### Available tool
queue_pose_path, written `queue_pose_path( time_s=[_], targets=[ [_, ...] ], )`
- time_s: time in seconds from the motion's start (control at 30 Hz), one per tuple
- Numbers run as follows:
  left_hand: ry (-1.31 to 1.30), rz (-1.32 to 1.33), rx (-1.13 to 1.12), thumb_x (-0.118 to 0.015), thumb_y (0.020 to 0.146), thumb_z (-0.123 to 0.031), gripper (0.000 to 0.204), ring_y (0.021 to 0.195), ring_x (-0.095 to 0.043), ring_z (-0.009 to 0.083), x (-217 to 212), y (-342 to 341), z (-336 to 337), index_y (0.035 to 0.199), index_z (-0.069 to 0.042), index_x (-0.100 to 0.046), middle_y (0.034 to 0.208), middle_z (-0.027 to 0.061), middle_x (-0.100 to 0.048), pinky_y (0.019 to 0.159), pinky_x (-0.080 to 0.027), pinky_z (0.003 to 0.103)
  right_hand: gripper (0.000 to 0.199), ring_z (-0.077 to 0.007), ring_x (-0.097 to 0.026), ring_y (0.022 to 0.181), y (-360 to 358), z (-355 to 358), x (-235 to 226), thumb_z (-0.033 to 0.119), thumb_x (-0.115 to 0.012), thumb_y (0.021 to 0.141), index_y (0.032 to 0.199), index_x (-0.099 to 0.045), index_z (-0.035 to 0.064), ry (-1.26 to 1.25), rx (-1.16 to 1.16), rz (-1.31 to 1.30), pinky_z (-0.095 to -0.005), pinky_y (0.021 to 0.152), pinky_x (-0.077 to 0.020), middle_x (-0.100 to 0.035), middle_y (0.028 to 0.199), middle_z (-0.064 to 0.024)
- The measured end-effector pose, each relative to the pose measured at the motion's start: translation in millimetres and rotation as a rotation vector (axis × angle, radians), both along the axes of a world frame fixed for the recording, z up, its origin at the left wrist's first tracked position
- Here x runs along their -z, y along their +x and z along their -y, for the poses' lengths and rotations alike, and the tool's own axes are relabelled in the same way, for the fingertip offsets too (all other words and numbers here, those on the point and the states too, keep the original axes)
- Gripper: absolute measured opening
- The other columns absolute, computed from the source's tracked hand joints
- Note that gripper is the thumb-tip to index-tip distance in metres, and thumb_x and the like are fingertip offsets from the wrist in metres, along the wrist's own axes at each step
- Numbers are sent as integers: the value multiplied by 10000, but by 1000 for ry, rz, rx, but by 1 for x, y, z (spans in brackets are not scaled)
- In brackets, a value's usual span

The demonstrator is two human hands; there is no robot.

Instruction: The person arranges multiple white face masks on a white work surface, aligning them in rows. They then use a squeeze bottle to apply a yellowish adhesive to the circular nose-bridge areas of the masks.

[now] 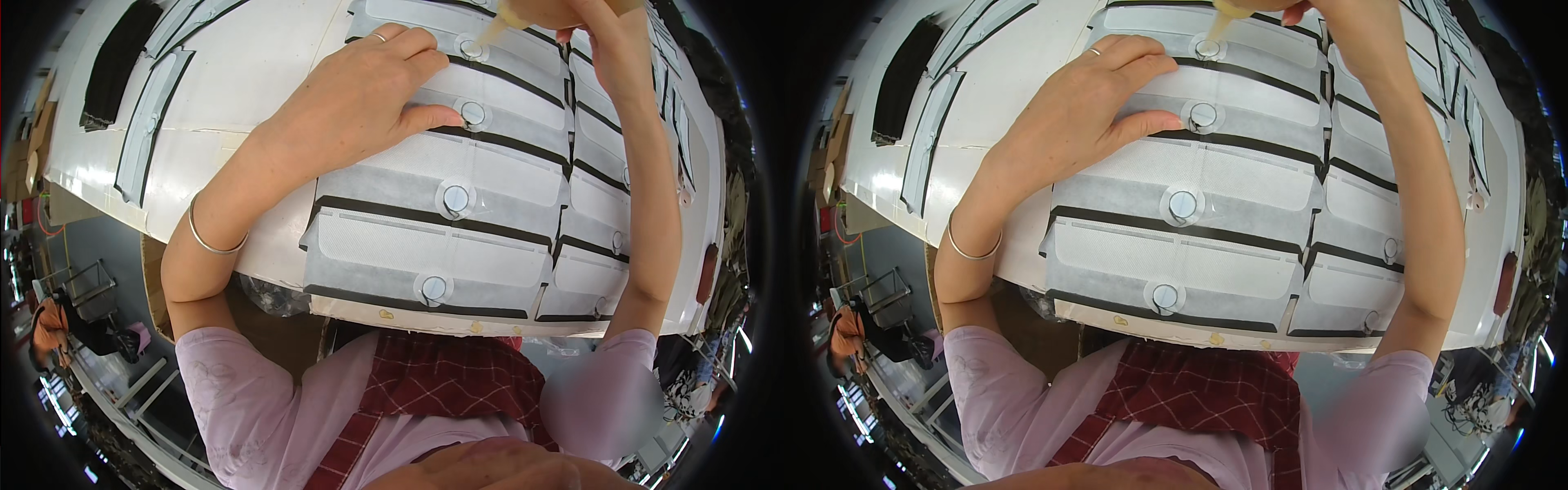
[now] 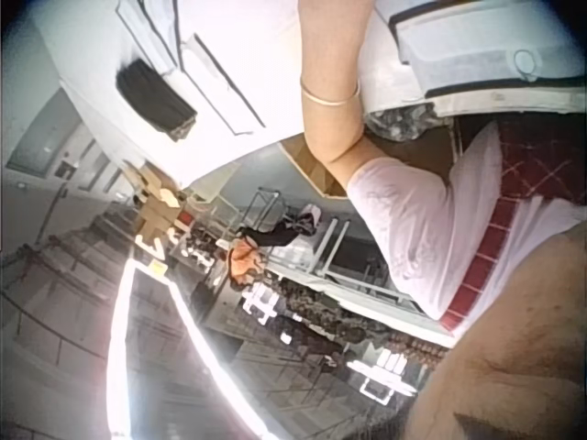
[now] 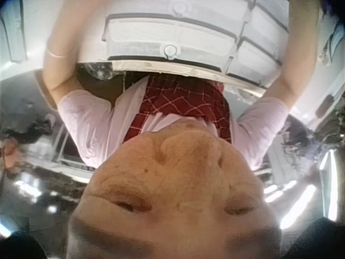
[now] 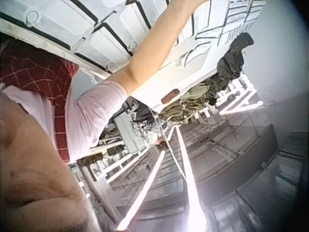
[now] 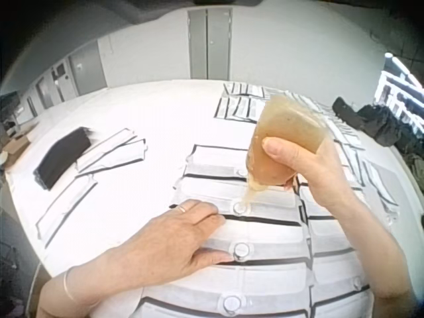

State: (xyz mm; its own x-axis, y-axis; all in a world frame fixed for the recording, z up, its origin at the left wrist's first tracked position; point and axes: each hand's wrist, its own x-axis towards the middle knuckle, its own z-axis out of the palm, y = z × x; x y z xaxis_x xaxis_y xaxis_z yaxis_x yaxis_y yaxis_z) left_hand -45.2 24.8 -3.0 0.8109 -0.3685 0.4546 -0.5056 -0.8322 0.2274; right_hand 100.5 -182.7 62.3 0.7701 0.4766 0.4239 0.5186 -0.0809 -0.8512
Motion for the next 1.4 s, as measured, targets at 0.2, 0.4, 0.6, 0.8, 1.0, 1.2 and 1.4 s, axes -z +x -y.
queue_pose_path(
  time_s=[0.2, 0.4, 0.6, 0.8, 1.0, 1.2, 1.4],
  targets=[
    [2, -160, -23, -723, 919, -368, 505, 1188, -592, 348, -6, -1, -1, 1226, 25, -647, 1282, 147, -624, 1002, -504, 415, 435, -99, -646, 690, 1, 9, 0, 296, -808, 880, 1171, -649, 14, -56, -21, -16, -207, 483, -485, -693, 931, -53],
    [-17, -179, -21, -719, 928, -357, 485, 1190, -593, 346, -5, -3, -3, 1219, 26, -649, 1277, 153, -631, 1002, -501, 413, 425, -97, -655, 732, 7, 26, -16, 315, -788, 886, 1163, -645, 27, -39, 13, 301, -188, 505, -467, -697, 938, -42],
    [-122, -122, -14, -623, 1013, -310, 392, 1207, -591, 339, -12, 29, -18, 1234, 14, -644, 1263, 168, -654, 1014, -492, 414, 389, -85, -661, 755, 29, 30, -31, 366, -757, 917, 1147, -650, 71, 259, 113, 67, -196, 498, -464, -689, 928, -18],
    [-7, -122, -23, -554, 1048, -327, 400, 1216, -593, 341, 1, 60, -17, 1243, 10, -643, 1261, 163, -662, 1033, -483, 417, 416, -102, -663, 754, 39, -4, -3, 382, -772, 912, 1160, -651, 72, 196, 175, -20, -214, 499, -476, -685, 937, -24],
    [44, -50, -47, -524, 1058, -351, 432, 1229, -595, 334, 5, 58, -12, 1250, 17, -646, 1271, 163, -671, 1053, -476, 415, 387, -104, -672, 735, 42, -13, -2, 363, -771, 915, 1138, -679, 60, 35, 105, 17, -221, 496, -486, -705, 925, -39],
    [54, -36, -38, -529, 1054, -351, 443, 1221, -600, 334, 5, 57, -10, 1244, 32, -645, 1275, 174, -668, 1054, -476, 413, 387, -99, -668, 703, 42, -14, 0, 348, -779, 910, 1131, -686, 43, -34, 79, 6, -220, 493, -496, -706, 903, -30],
    [61, -29, -37, -533, 1052, -346, 440, 1220, -601, 335, 7, 59, -11, 1238, 36, -646, 1273, 174, -668, 1055, -475, 413, 407, -103, -667, 697, 46, -4, -13, 341, -794, 902, 1137, -680, 28, -142, 30, 120, -227, 487, -505, -707, 898, -42]
  ],
)
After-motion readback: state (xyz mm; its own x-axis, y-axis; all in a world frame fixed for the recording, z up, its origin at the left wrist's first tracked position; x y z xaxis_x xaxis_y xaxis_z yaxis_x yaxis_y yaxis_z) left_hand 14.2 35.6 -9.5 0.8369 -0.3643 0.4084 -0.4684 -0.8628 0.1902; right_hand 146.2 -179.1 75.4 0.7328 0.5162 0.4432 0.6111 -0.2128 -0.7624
